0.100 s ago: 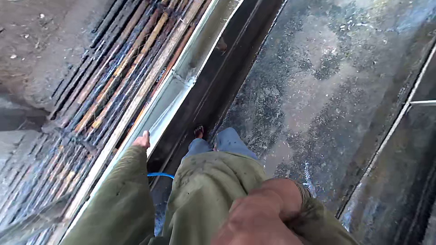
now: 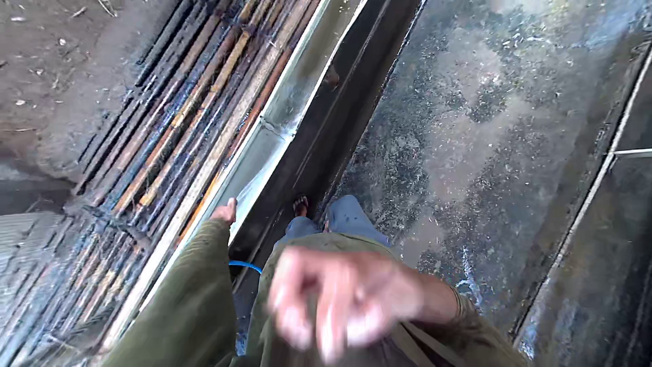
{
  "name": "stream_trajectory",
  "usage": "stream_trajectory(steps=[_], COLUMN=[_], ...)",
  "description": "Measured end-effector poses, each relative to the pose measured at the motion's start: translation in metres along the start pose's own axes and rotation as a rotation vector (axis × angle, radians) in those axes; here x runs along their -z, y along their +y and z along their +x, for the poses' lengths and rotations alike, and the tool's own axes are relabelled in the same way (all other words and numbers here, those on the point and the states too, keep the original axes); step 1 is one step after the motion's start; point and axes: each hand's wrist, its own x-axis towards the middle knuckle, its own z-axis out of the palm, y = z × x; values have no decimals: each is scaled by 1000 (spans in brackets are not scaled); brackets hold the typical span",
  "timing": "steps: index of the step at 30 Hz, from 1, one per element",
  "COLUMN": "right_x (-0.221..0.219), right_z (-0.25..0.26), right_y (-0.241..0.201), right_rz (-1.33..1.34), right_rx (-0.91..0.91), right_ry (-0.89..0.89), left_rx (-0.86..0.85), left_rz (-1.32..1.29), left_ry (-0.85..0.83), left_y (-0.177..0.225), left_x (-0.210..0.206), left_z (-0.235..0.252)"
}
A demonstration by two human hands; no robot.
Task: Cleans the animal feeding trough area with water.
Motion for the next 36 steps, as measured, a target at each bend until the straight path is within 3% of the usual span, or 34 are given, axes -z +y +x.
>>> stream_trajectory(steps=[3,6,10,14,19,25,31,36], right_x=[91,148,157,129,99,86,97,92], right_z=[-41,-116,-209,-269,-308,-296,-318,-309], right_y=[43,65,72,78,111,154,183,177], right_rz=[-126,-320,-476,-479,-458,-481,-564,-538], right_rx=[-1,-79,-129,-72,-215,-497,-370,-342], right_ry=[416,975,1619,1969,2166,2173,2112,2138], left_rx=[-45,-48,-2,27,-22,-74,-54,-17], left_rz=[-5,-98,-225,-308,-228,-85,-158,-307], left_ry=[-63,-104,-127,-77,-93,-128,-82,-51], left_y=[14,18,18,12,18,24,20,10], left_x=[9,8,3,-7,-12,-15,-13,-14], left_z=[20,40,52,66,66,67,68,75])
